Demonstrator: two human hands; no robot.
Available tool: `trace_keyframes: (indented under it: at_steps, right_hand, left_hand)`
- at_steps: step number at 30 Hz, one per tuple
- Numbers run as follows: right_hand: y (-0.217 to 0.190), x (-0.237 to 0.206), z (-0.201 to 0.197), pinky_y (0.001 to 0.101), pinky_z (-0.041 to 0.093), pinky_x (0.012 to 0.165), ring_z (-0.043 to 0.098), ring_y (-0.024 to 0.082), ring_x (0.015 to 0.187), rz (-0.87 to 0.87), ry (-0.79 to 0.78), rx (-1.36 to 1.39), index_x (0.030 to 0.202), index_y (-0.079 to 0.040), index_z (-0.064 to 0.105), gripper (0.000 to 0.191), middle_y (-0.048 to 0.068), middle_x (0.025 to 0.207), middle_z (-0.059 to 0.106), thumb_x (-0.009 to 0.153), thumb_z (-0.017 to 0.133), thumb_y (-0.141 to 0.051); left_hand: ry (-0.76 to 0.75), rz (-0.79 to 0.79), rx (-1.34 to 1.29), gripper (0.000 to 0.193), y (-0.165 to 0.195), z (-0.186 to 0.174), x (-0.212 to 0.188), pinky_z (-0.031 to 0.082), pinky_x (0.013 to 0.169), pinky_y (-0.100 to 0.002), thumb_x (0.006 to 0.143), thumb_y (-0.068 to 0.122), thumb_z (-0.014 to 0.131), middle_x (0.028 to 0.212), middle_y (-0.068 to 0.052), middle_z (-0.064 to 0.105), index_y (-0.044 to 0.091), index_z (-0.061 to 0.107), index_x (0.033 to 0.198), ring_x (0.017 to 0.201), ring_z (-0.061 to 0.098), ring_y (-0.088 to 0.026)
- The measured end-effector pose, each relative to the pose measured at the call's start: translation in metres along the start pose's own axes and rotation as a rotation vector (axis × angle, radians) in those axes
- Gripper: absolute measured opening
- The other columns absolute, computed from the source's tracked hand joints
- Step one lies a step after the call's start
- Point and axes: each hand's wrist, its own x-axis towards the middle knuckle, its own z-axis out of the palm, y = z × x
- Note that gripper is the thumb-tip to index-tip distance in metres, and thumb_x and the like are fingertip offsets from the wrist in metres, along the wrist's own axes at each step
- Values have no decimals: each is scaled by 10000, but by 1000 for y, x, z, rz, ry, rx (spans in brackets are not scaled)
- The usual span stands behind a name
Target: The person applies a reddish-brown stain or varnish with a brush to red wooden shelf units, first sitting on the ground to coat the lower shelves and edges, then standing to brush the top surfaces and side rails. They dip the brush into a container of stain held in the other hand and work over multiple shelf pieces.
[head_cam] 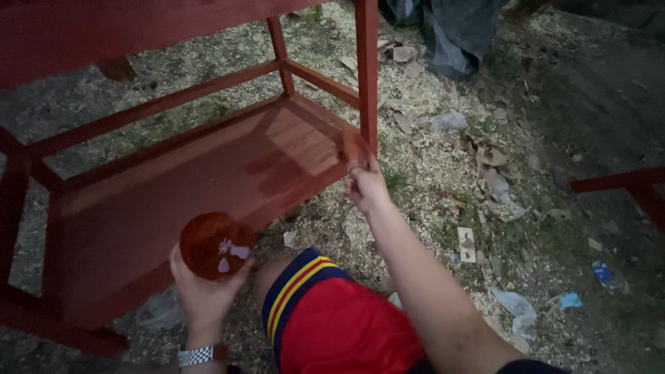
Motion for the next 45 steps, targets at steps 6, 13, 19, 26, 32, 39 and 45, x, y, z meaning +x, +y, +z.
trace_keyframes:
  at_steps: [6,13,19,26,32,39,45]
  right_hand:
    - [18,43,-7,242,287,409,384,68,457,391,-165,338,957,-187,541,96,-28,700,502,1052,524,-189]
    - [-8,3,68,236,275,516,381,57,583,-262,-11,183,1053,-229,528,35,-59,789,499,1058,545,-200]
    - [-17,-9,57,276,264,378,327,105,415,52,83,2,1001,-248,539,66,-38,618,444,1032,512,-299]
    - [-2,27,17,249,223,355,313,72,397,207,-157,494,880,-189,549,203,-66,561,404,1028,540,-326]
    - [6,22,33,244,213,373,332,60,425,196,-280,580,893,-189,542,132,-72,585,407,1025,537,-197]
    - [-10,-4,42,259,216,368,308,91,389,-75,-45,290,971,-248,545,46,-36,579,436,1001,520,-225]
    - [-15,-21,-2,316,280,352,385,128,412,-122,-118,-300,1156,-155,577,115,7,648,499,1075,555,-233]
  left_hand:
    - [11,60,48,1052,2,5,-2,502,1106,-473,553,319,977,1442,-177,474,48,466,1432,1315,562,-348]
    - [-8,-85,87,1159,0,7,-6,483,1104,-480,514,324,992,1485,-179,431,58,408,1479,1324,538,-351]
    - [10,-13,101,1175,-4,9,-2,467,1118,-517,535,348,985,1511,-177,418,56,380,1498,1378,489,-359]
    - [-39,-92,-158,1103,-10,14,-2,486,1132,-495,591,351,962,1508,-147,410,86,367,1481,1376,499,-315]
    - [17,6,49,1133,-10,11,3,471,1113,-502,561,322,977,1487,-176,411,37,390,1487,1357,498,-364]
    - [32,3,33,1108,-8,6,0,511,1112,-477,560,327,976,1484,-164,450,44,419,1474,1333,558,-353]
    - [61,54,73,1108,-10,-5,1,491,1109,-485,573,318,999,1468,-185,436,36,422,1476,1334,532,-359]
